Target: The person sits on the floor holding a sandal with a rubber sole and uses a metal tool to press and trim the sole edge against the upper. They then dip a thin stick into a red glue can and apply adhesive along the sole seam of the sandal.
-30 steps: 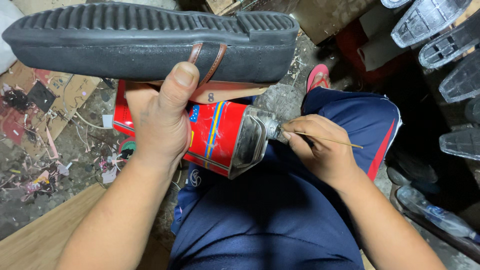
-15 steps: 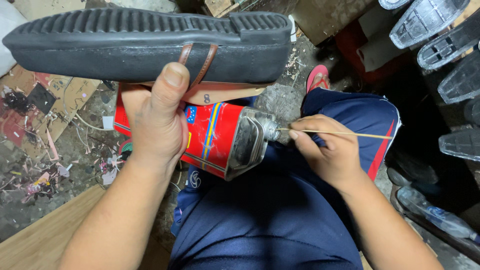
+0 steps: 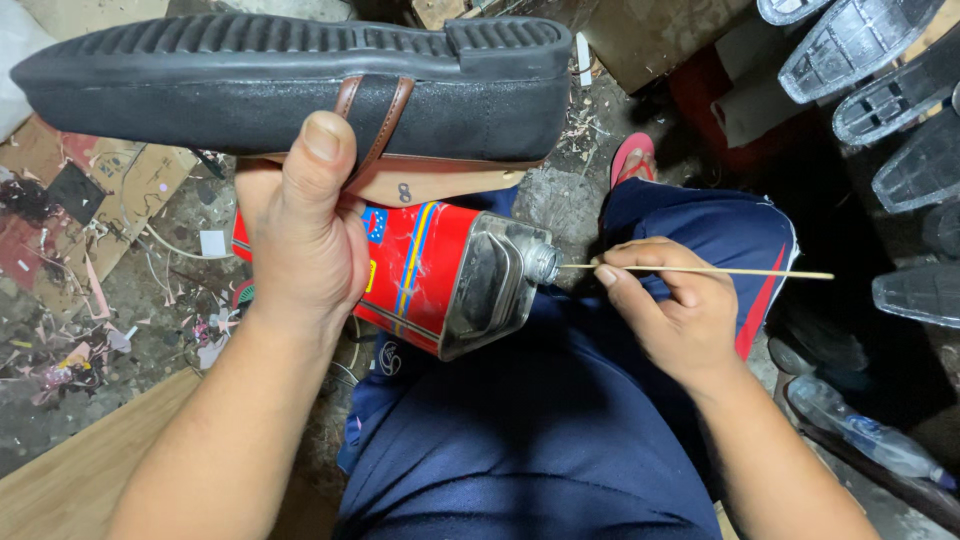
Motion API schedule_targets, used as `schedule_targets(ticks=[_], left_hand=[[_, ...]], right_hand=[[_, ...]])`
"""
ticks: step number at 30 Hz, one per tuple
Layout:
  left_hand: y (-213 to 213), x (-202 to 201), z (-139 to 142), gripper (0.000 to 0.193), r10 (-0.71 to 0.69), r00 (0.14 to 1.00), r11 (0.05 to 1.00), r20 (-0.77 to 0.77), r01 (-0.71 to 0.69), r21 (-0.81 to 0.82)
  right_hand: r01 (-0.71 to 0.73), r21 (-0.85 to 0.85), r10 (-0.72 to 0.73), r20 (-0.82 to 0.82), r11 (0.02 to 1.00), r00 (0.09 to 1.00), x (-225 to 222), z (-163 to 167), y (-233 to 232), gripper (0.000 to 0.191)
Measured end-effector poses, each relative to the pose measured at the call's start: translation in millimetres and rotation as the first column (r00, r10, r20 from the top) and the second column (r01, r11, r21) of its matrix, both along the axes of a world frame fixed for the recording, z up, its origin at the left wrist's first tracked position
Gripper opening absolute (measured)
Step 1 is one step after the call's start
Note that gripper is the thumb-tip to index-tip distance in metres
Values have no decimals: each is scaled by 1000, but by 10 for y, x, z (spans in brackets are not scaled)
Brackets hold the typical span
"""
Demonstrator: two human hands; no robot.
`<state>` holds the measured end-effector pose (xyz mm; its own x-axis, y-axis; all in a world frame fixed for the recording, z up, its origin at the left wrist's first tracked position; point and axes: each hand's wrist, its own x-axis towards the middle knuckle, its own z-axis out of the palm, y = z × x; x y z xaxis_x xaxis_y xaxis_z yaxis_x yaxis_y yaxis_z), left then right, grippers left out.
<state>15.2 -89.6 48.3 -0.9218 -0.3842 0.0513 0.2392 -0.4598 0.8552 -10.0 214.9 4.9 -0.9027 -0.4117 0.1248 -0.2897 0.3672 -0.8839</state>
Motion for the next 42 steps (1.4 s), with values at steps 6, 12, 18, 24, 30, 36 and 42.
schedule_targets(ticks=[6, 12, 18, 24, 30, 36, 42], left_hand=[[28, -38, 30, 61, 0, 1000, 999, -9, 0, 34], [43, -64, 96, 65, -9, 999, 999, 32, 8, 47], [64, -206, 169, 59, 118, 992, 992, 38, -116, -55], [84, -242, 264, 46, 23, 995, 999, 93, -25, 21], [43, -217, 329, 45, -95, 983, 994, 156, 102, -33], [11, -222, 334, 44, -113, 979, 992, 168, 121, -38], [9, -228, 282, 37, -98, 991, 995, 90, 97, 15]], right_hand=[[89, -156, -29, 355, 984, 935, -43, -38, 132, 13], [61, 29, -68, 344, 998, 937, -106, -166, 154, 13], [91, -446, 288, 706, 890, 647, -323, 214, 257, 12], [119, -873, 356, 312, 472, 881, -489, 836, 116, 18], [22, -845, 209, 156, 534, 965, -651, 1127, -452, 13], [-49, -735, 138, 62, 677, 988, -721, 1177, -888, 11], [-106, -627, 125, -13, 772, 992, -729, 1192, -996, 13]])
